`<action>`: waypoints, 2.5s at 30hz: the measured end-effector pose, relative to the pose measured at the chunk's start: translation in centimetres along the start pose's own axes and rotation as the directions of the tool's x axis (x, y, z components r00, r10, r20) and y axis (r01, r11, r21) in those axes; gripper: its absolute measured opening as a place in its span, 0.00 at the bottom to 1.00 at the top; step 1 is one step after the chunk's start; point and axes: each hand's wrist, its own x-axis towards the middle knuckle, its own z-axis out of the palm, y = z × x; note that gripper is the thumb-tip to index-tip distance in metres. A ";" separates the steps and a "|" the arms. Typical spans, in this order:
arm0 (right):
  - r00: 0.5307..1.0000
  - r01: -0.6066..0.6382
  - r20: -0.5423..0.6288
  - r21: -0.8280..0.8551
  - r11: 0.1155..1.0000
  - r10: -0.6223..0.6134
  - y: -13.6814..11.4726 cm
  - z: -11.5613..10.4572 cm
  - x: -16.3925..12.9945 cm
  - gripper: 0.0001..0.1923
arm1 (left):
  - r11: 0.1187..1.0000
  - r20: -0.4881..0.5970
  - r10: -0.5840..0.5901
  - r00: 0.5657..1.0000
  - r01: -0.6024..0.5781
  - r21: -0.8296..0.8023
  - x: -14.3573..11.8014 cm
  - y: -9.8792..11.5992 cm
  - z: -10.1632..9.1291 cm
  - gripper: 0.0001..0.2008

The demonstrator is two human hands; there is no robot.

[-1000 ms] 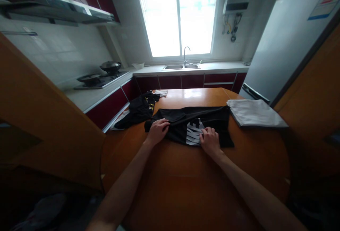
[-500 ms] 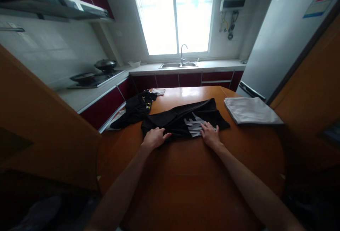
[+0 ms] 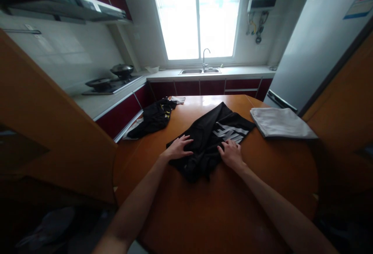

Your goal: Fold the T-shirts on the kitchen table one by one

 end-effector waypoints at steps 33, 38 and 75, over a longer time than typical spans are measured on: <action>0.987 0.021 0.137 0.389 0.921 -0.080 4.1 -3.4 2.4 0.23 | 0.848 -0.292 -0.168 0.942 -0.013 -0.529 0.8 -1.3 -0.8 0.23; 0.903 0.191 0.329 0.272 0.943 -0.278 1.6 -3.7 -0.3 0.23 | 0.913 -0.226 -0.074 0.971 -0.025 -0.406 1.1 -0.8 0.9 0.27; 0.697 -0.359 -0.156 0.769 0.529 0.700 17.7 -5.8 6.4 0.18 | 0.981 -0.720 -0.190 0.668 0.149 -0.121 0.2 -0.8 -2.1 0.11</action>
